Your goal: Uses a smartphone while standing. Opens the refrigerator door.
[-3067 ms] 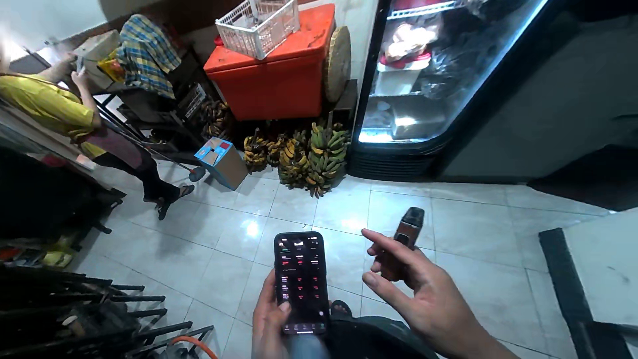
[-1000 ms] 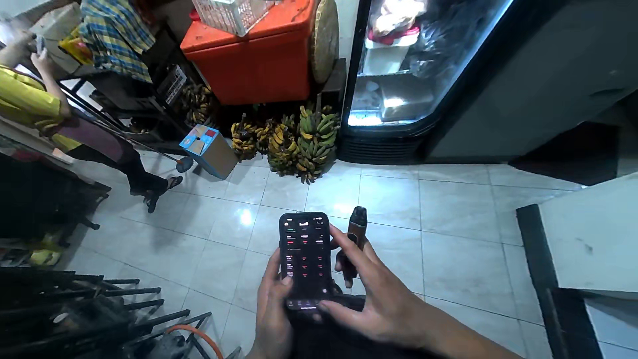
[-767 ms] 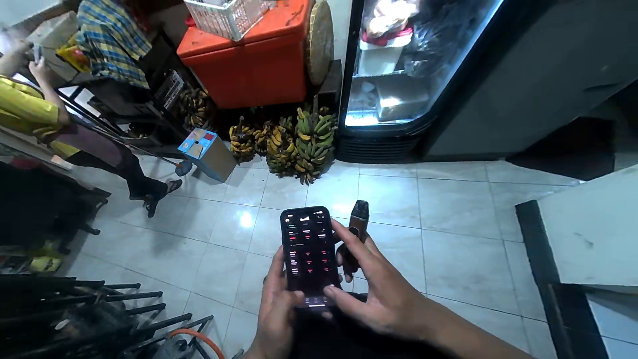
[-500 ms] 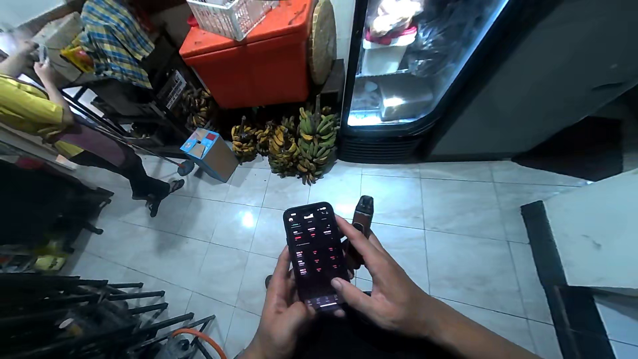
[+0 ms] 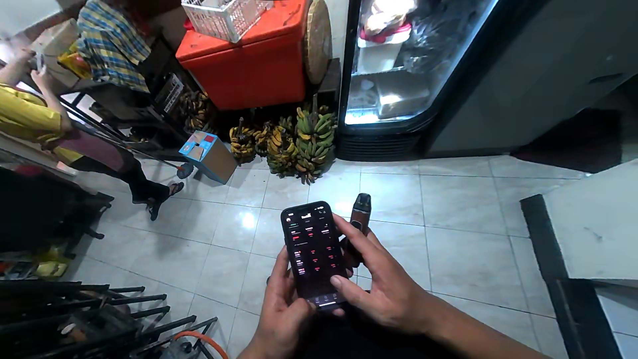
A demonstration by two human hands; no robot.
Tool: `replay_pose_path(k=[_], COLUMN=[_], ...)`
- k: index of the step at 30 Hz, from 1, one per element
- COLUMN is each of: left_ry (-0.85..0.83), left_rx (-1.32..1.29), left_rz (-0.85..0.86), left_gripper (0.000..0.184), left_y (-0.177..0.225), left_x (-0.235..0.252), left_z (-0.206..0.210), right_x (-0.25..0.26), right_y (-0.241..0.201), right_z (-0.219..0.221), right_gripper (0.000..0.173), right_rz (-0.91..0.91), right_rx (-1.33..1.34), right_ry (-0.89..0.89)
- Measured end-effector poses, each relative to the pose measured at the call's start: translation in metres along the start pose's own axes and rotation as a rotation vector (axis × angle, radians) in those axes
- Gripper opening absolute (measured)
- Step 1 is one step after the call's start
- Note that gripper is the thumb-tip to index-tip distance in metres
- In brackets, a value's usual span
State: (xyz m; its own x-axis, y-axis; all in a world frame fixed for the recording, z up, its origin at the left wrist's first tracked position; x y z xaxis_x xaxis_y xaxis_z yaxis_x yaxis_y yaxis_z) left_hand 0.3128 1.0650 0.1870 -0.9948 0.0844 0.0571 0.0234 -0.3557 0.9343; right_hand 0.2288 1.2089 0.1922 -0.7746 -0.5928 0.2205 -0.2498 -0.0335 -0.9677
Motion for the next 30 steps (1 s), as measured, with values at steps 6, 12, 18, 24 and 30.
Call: replay_pose_path(k=[6, 12, 18, 24, 30], left_ry=[-0.027, -0.013, 0.000, 0.024, 0.043], left_rx=[0.003, 0.018, 0.048, 0.046, 0.022], left_rz=[0.021, 0.008, 0.001, -0.028, -0.068], left_gripper=[0.090, 0.090, 0.089, 0.089, 0.087], left_y=[0.000, -0.002, -0.005, -0.009, -0.013], left_x=[-0.004, -0.010, -0.016, -0.022, -0.027], left_z=[0.001, 0.000, 0.000, 0.001, 0.000], right_x=[-0.004, -0.010, -0.017, -0.022, -0.027], right_y=[-0.001, 0.003, 0.004, 0.005, 0.009], right_z=[0.000, 0.004, 0.007, 0.011, 0.015], right_gripper=[0.085, 0.085, 0.086, 0.087, 0.088], right_rz=[0.000, 0.023, 0.043, 0.067, 0.094], right_rx=[0.011, 0.016, 0.011, 0.022, 0.031], right_ry=[0.005, 0.007, 0.004, -0.004, -0.012])
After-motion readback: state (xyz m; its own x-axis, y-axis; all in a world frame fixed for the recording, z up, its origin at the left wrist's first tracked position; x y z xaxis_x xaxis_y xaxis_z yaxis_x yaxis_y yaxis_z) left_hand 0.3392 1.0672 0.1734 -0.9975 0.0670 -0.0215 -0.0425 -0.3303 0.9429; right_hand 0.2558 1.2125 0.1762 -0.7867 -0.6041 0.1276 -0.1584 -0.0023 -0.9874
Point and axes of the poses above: each hand's wrist, its own x-axis towards the middle knuckle, its own z-axis out of the palm, y = z × x, the point moved 7 cm from there along x, towards the middle knuckle, and after that the axes turned 8 degrees about x, right-handed, at the moved point
